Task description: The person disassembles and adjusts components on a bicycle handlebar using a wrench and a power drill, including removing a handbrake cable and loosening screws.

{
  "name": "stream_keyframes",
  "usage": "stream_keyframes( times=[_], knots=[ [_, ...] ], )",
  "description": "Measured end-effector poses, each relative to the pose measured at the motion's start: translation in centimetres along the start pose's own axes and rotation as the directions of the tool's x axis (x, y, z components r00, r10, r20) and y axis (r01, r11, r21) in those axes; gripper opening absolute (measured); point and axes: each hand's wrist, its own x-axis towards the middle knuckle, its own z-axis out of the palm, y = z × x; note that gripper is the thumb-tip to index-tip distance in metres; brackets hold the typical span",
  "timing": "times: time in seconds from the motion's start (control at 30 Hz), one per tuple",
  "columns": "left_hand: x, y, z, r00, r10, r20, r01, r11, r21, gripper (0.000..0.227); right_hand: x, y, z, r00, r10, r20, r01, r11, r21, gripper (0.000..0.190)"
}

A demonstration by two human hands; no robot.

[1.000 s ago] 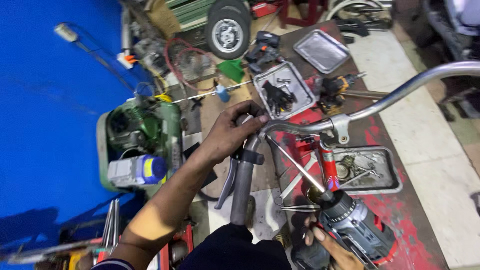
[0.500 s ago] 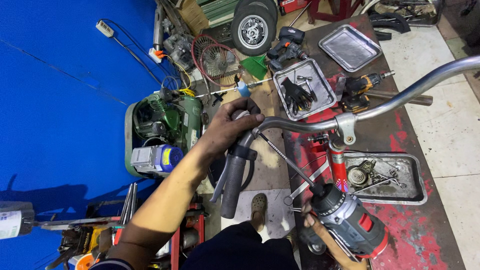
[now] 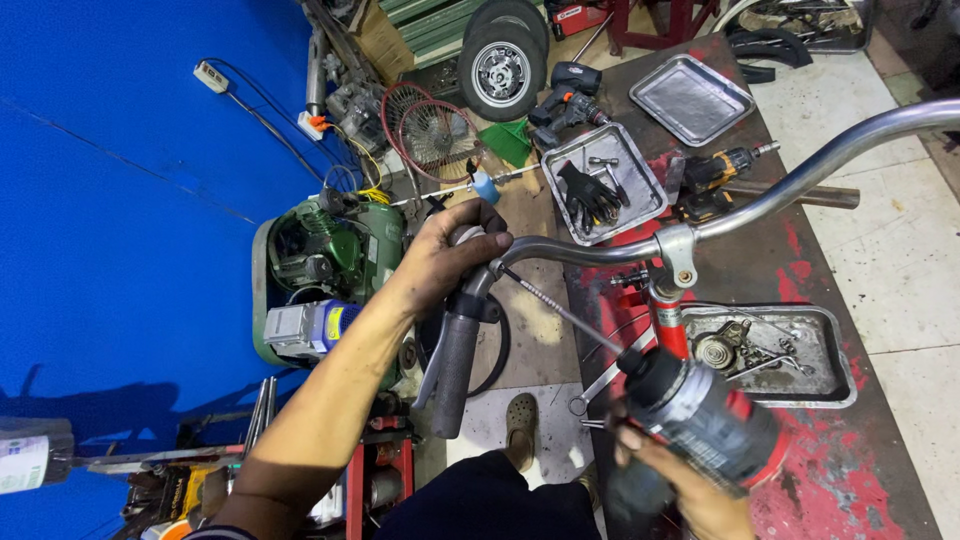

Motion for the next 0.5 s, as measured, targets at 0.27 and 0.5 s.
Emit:
stream_keyframes(
  times=[0.27,0.5],
  knots=[
    [0.5,-0.8,-0.3,0.989,0.142,0.040,-0.147,0.973,0.178,0.016,3.3,-3.3,-1.9,0.877,0.283,0.388,0.034,0.770,-0.637,0.047],
    [0.0,-0.4,-0.3,0.983,0.169,0.078,-0.181,0.964,0.197,0.017,1.4,-1.9,-1.6,0.951,0.204,0.233,-0.131,0.946,-0.295,0.048]
  ],
)
